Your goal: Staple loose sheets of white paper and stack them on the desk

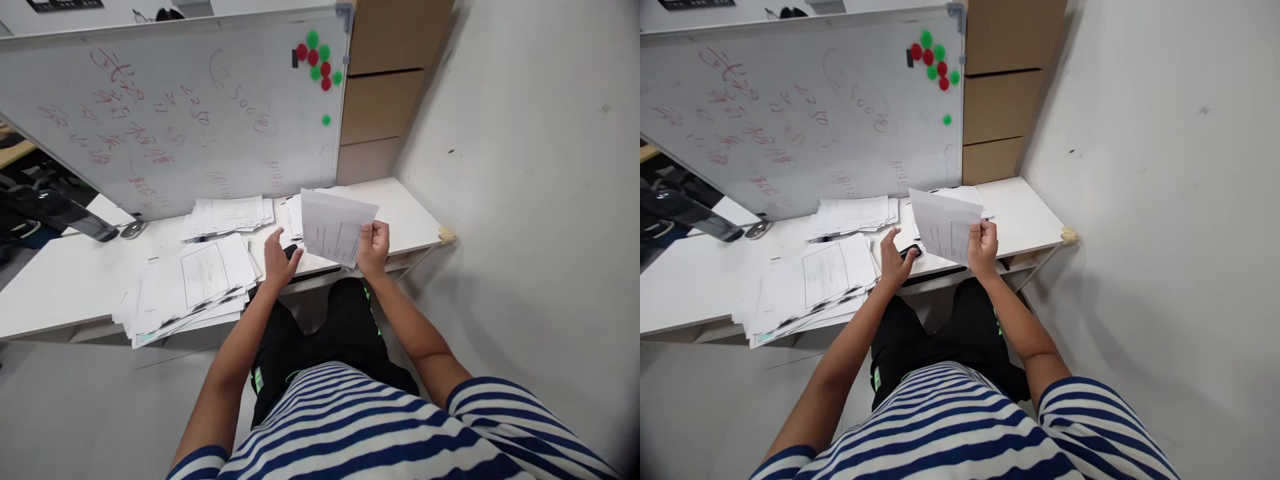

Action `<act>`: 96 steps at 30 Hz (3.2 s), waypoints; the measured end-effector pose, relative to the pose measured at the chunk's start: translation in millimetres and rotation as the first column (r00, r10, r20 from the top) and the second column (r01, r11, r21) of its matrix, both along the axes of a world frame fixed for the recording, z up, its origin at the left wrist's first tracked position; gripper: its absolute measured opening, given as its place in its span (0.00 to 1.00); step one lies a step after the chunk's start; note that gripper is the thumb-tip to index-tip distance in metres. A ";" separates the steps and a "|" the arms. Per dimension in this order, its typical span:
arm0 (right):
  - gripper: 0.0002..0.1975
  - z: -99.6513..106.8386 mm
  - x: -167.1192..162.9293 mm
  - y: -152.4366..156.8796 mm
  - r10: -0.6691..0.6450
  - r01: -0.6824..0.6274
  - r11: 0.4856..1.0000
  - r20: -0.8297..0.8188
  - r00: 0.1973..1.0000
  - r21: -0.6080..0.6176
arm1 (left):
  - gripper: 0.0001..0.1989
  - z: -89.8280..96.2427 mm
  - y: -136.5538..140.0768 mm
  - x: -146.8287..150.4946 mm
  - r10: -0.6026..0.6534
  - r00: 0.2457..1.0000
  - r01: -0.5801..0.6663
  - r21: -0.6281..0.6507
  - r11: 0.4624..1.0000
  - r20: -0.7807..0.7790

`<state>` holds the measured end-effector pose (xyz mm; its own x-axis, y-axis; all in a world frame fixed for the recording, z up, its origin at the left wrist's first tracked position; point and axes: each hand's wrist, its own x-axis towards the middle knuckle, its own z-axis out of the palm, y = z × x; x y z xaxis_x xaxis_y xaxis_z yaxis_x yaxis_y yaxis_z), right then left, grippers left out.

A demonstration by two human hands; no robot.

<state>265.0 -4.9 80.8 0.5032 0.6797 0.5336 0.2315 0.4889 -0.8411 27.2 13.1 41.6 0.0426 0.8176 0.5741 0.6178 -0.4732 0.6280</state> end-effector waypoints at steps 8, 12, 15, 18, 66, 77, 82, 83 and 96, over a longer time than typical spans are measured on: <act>0.17 -11.4 -13.8 2.5 0.174 -0.173 0.984 -0.011 0.985 0.035 | 0.45 37.0 1.0 38.5 -0.105 0.784 0.266 -0.179 0.947 0.612; 0.23 -27.9 -17.3 10.7 0.340 -0.346 0.933 -0.073 0.937 -0.097 | 0.23 31.3 6.6 38.6 -0.030 0.772 0.132 -0.114 0.985 0.635; 0.23 -48.2 -18.3 19.4 0.446 -0.469 0.856 -0.149 0.883 -0.216 | 0.16 16.5 9.7 41.1 0.062 0.742 0.090 -0.191 0.977 0.668; 0.22 -66.1 -20.2 21.5 0.433 -0.459 0.833 -0.152 0.888 -0.308 | 0.17 -1.9 9.2 47.3 0.113 0.682 0.136 -0.278 0.951 0.723; 0.19 -94.6 54.8 -25.5 0.195 -0.288 0.882 -0.268 0.944 -0.372 | 0.17 -11.6 -30.2 -11.5 0.128 0.856 0.114 -0.424 0.898 0.501; 0.17 -128.6 55.7 -41.1 0.155 -0.307 0.682 -0.279 0.948 -0.664 | 0.19 -39.4 20.1 -19.9 0.180 0.983 -0.156 -0.336 0.929 0.041; 0.17 -113.1 47.9 -37.9 0.180 -0.362 0.718 -0.344 0.921 -0.595 | 0.16 -53.3 24.3 -22.8 0.168 0.985 -0.146 -0.357 0.922 0.030; 0.17 -110.2 46.6 -36.8 0.182 -0.367 0.722 -0.351 0.918 -0.587 | 0.15 -53.5 23.8 -24.2 0.147 0.989 -0.129 -0.354 0.926 0.022; 0.17 -103.9 38.0 -20.3 0.310 -0.410 0.628 -0.271 0.912 -0.661 | 0.15 -46.7 22.1 -37.1 -0.051 0.999 0.044 -0.380 0.924 -0.007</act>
